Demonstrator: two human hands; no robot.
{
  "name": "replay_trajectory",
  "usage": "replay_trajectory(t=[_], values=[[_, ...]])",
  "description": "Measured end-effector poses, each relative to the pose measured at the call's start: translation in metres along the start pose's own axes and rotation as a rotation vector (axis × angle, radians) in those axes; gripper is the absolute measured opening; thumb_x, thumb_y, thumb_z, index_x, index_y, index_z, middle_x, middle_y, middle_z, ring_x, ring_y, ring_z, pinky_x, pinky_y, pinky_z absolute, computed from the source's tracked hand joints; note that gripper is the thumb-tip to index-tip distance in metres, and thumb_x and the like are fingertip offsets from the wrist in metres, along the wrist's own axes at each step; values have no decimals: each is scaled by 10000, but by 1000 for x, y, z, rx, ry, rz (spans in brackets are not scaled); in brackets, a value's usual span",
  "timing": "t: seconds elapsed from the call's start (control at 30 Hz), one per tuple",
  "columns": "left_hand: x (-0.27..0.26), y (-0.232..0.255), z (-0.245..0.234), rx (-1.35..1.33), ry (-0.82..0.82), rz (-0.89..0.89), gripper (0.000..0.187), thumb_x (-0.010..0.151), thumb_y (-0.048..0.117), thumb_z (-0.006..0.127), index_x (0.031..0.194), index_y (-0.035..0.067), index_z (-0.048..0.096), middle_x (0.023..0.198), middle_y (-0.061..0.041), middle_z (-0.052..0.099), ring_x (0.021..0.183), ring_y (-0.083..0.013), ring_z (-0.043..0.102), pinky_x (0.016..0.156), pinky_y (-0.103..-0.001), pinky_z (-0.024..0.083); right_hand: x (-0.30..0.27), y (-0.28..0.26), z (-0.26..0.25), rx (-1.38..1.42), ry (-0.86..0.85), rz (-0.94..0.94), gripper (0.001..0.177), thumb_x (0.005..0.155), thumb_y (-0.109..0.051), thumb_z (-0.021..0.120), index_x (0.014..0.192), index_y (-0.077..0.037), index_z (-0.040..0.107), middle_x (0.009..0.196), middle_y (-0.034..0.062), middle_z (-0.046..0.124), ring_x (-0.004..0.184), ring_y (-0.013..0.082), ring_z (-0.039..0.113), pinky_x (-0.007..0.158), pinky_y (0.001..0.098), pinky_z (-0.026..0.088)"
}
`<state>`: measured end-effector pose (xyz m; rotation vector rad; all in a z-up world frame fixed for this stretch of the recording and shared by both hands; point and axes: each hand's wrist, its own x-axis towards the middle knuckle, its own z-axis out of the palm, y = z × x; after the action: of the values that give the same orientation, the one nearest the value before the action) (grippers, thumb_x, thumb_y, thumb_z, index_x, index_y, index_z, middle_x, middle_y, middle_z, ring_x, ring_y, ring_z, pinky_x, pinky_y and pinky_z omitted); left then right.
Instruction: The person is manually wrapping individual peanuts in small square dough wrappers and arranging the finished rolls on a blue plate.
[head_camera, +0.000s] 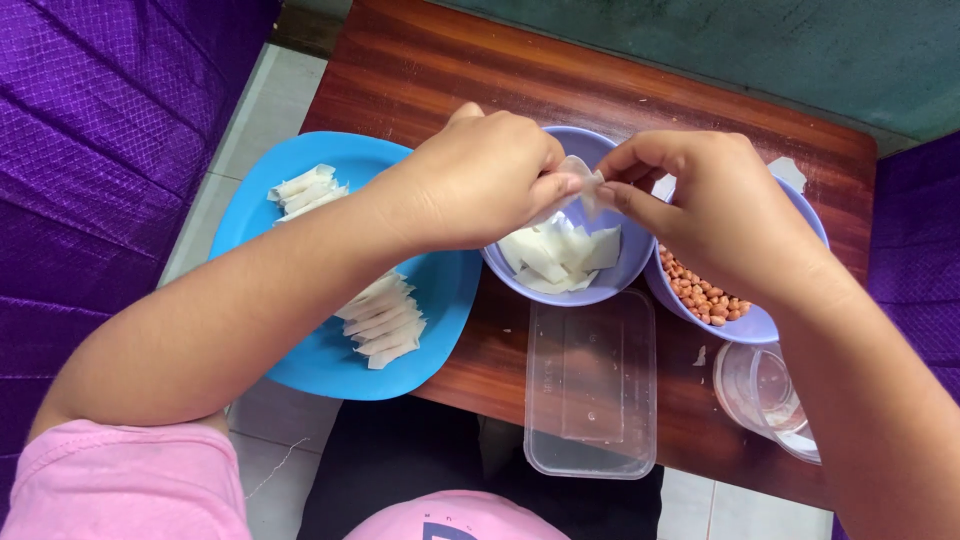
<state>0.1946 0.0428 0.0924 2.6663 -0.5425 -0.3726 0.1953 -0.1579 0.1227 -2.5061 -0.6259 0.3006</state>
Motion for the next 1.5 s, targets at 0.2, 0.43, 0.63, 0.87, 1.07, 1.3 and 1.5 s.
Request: replay_trajectory(t=[0.2, 0.43, 0.63, 0.87, 1.07, 1.3, 1.5], values=[[-4, 4, -4, -110, -80, -92, 502, 1092, 412, 298, 768, 135, 563, 760, -29, 636, 819, -290, 607, 858, -445, 432, -6, 3, 1, -26, -12, 72, 190, 925, -163, 647, 1045, -178, 793, 906, -55, 787, 539, 131, 550, 650, 304, 461], [0, 2, -1, -183, -112, -154, 542, 1111, 432, 323, 665, 124, 354, 662, -14, 445, 650, -224, 430, 624, -432, 330, -5, 11, 3, -10, -17, 28, 286, 890, -110, 635, 1116, -185, 793, 940, -34, 780, 589, 131, 555, 674, 304, 462], [23, -22, 30, 463, 120, -42, 329, 1002, 165, 590, 712, 298, 670, 711, 27, 698, 650, -282, 612, 773, -416, 329, 11, 42, 27, -88, 57, -269, 340, 798, 43, 698, 1103, -92, 767, 912, 33, 776, 786, 150, 687, 783, 323, 504], [28, -13, 41, 729, 65, -58, 237, 865, 117, 649, 759, 328, 671, 773, 55, 719, 742, -223, 678, 851, -422, 331, 34, 32, 66, -374, -152, -280, 356, 760, -306, 812, 1101, -217, 765, 992, 27, 719, 957, 302, 654, 828, 498, 406], [20, -7, 48, 766, -5, -25, 204, 922, 160, 631, 800, 310, 695, 803, 64, 718, 796, -204, 652, 1013, -437, 289, 42, 39, 88, -430, -65, -330, 219, 772, -360, 783, 824, -163, 703, 871, 55, 702, 803, 346, 629, 704, 485, 393], [14, -10, 41, 659, 21, -16, 309, 824, 17, 689, 765, 317, 638, 754, 68, 699, 734, -216, 664, 962, -418, 314, 36, 31, 65, -132, -80, -226, 198, 832, -69, 677, 987, -127, 786, 850, 86, 714, 787, 298, 655, 706, 405, 474], [-2, -11, 23, 129, 230, 100, 258, 914, 78, 529, 1152, 139, 609, 894, -49, 750, 711, -402, 632, 795, -481, 361, 19, 7, 25, 36, -80, 59, 166, 975, -213, 682, 830, -147, 728, 634, -36, 590, 623, 93, 457, 595, 302, 355]])
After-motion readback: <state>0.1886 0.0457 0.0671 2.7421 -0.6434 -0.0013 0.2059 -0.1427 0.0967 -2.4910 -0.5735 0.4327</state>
